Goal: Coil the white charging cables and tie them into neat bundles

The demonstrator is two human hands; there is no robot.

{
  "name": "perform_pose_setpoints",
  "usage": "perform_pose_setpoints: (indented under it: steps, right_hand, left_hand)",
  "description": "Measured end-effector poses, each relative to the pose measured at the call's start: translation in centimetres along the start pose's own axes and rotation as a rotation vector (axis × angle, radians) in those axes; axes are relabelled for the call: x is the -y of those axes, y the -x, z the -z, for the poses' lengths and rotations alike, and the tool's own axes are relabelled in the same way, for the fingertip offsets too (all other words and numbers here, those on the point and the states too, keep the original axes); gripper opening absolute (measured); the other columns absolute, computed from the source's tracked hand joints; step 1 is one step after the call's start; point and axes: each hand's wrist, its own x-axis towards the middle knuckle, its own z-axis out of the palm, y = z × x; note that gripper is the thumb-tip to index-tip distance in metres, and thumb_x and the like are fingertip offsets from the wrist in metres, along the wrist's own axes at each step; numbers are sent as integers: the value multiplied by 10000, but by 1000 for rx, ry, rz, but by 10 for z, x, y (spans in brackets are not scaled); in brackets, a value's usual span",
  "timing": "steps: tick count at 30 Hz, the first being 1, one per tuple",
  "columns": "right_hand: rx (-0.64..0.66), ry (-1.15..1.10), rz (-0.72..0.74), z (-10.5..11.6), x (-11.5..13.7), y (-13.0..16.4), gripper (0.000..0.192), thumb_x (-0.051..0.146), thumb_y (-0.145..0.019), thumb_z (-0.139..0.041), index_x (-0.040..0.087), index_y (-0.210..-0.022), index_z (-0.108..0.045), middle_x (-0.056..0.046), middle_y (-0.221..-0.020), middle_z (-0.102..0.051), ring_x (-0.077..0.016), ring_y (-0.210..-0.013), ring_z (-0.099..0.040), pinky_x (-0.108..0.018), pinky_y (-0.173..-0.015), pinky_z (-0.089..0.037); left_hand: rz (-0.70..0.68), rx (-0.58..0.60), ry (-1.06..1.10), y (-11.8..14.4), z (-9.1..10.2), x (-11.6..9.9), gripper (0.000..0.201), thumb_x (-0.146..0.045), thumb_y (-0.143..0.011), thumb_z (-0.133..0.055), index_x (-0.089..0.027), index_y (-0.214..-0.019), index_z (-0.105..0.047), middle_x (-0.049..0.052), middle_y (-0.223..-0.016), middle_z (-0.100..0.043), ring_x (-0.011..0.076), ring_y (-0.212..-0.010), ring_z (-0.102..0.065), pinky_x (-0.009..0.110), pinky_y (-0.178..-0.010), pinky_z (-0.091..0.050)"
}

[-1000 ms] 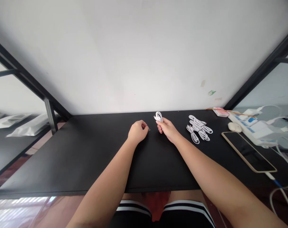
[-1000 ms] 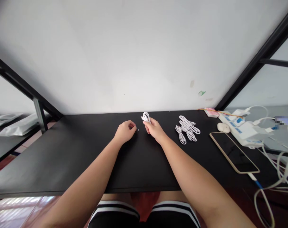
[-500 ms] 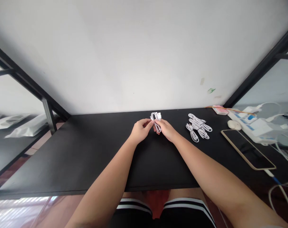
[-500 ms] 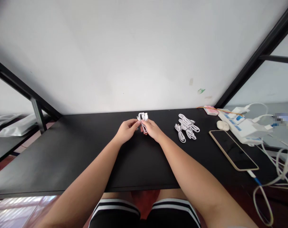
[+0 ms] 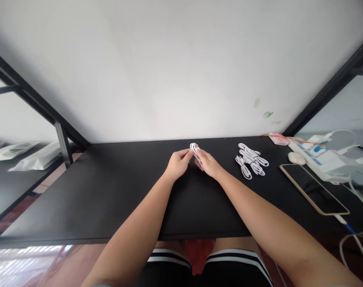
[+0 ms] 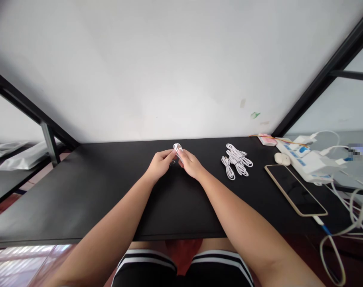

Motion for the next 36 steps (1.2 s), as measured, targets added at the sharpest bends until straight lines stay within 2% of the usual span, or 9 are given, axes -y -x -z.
perform_pose_setpoints:
  steps: [4,6,12,14,17,21,25,31,36]
  right_hand:
    - [-43,-21,-1,-1,-1,-1,551,736,-935,-345,230,-819,-530,27,-592,-488,-121,-493,-437,-272,-501,-368]
    - [-62,4,0,-2,0,0,576,732,-942,-326,221,-760,-521,12,-595,-519,-127,-499,-467,-282,-518,-390]
    - [-226,139,4,-3,1,1,575,723,-923,-396,211,-716,-557,-33,-630,-613,-188,-599,-596,-311,-589,-465]
    - [-272,39,-11,-2,-1,-2,545,698,-922,-437,204,-769,-609,-49,-677,-659,-200,-625,-632,-314,-597,-498]
    - [-325,-294,-97,2,0,-7,484,613,-961,-452,181,-920,-666,-92,-804,-730,-215,-684,-691,-323,-608,-553]
    - [-366,-685,-215,16,4,-12,438,471,-1035,-357,161,-967,-658,-135,-934,-761,-218,-763,-735,-356,-694,-608]
    - [-280,-932,-223,32,1,-13,443,468,-1045,-304,181,-1037,-642,-134,-1018,-761,-239,-885,-752,-410,-797,-619]
    - [-240,-1041,-195,48,-3,-13,444,450,-1049,-270,202,-1078,-637,-109,-1048,-760,-249,-953,-747,-462,-874,-602]
    - [-296,-1019,-192,56,-4,-13,433,453,-1046,-290,209,-1052,-647,-91,-1084,-760,-250,-934,-750,-468,-881,-599]
  left_hand:
    - [-42,118,145,1,-8,-3,335,-461,-938,-536,-177,-848,-690,29,-786,-694,157,-750,-642,284,-783,-509]
    - [-29,114,196,1,-12,-2,338,-463,-945,-522,-176,-840,-665,28,-760,-678,157,-729,-639,289,-771,-516]
    - [113,-120,293,-1,-13,-2,324,-449,-940,-488,-173,-829,-616,50,-819,-694,170,-756,-666,279,-701,-537]
    - [194,-201,427,-3,-10,-4,275,-403,-940,-468,-168,-881,-597,84,-893,-721,193,-782,-704,310,-706,-564]
    - [320,-282,626,-6,0,-8,210,-337,-918,-482,-149,-953,-571,150,-1014,-737,251,-825,-742,387,-716,-595]
    - [402,-160,868,-9,20,-8,299,-296,-906,-494,-132,-1140,-582,196,-1169,-712,309,-998,-731,460,-830,-592]
    - [384,-61,1006,-11,36,-4,424,-285,-936,-463,-155,-1331,-544,182,-1217,-699,294,-1146,-680,453,-967,-546]
    - [326,-39,1075,-10,52,1,588,-340,-948,-514,-288,-1517,-376,141,-1253,-680,295,-1189,-657,460,-985,-536]
    - [292,-35,1087,-10,61,4,611,-355,-954,-509,-307,-1540,-341,149,-1275,-665,291,-1211,-644,467,-994,-531]
